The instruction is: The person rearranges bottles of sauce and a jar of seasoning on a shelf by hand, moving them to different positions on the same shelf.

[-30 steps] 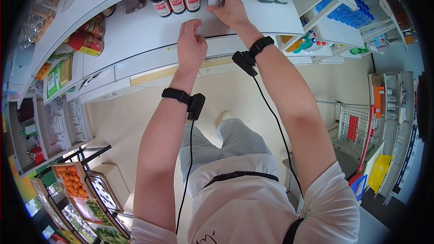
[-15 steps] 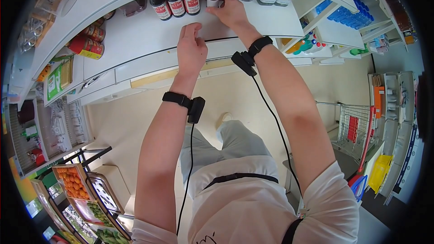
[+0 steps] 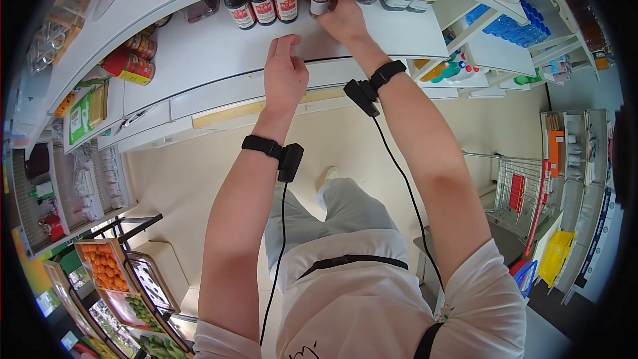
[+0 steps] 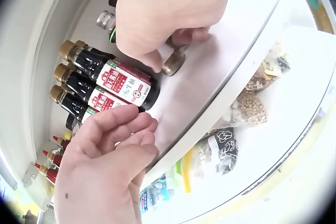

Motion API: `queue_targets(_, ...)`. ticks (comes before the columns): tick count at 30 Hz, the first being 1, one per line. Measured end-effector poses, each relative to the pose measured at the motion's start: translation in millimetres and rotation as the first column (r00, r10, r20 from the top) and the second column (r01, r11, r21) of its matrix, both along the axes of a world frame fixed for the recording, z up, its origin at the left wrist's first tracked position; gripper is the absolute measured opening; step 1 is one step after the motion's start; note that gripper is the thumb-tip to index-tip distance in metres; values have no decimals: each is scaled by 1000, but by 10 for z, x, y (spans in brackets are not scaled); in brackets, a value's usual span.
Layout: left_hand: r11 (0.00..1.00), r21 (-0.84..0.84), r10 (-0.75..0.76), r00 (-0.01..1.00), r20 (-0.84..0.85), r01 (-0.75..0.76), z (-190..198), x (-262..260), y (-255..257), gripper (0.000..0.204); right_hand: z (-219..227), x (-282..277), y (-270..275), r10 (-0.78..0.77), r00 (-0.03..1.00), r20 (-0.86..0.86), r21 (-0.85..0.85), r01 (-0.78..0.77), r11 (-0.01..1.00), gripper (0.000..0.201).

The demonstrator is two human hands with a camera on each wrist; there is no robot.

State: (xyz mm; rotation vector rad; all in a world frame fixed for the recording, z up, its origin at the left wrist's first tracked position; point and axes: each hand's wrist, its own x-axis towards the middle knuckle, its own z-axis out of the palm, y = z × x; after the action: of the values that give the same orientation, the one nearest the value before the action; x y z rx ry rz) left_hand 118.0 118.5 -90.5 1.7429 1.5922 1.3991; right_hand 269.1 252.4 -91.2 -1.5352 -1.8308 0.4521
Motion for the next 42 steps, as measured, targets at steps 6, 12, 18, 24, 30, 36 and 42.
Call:
queue_targets(6,1000,7,1,1000,-13,-1,-4,1,2,41,214,-52,-176,8,987,-162,19,-5,1000,72)
queue_targets(12,1000,21,20,1000,-20,-20,-14,-2,4,41,140,-83,-144,7,994,-105,95,3,996,75)
queue_targets(18,1000,-17,17,1000,-2,-17,10,1,-15,41,163,-65,-181,15,993,-116,86,-5,996,77)
queue_targets(24,1000,-9,6,1000,11,-6,-3,-10,-5,41,177,-29,-241,47,985,-166,58,-38,998,84)
queue_targets(30,1000,-16,14,1000,8,-14,17,-2,-6,40,110,35,-223,82,979,-186,74,-70,995,85)
queue_targets(36,1000,-14,18,1000,-2,-18,14,-2,-16,40,204,19,-256,52,980,-190,-41,-61,997,80)
queue_targets(42,1000,0,18,1000,-13,-18,23,-2,-10,41,188,-28,-216,58,986,-155,79,-46,996,77)
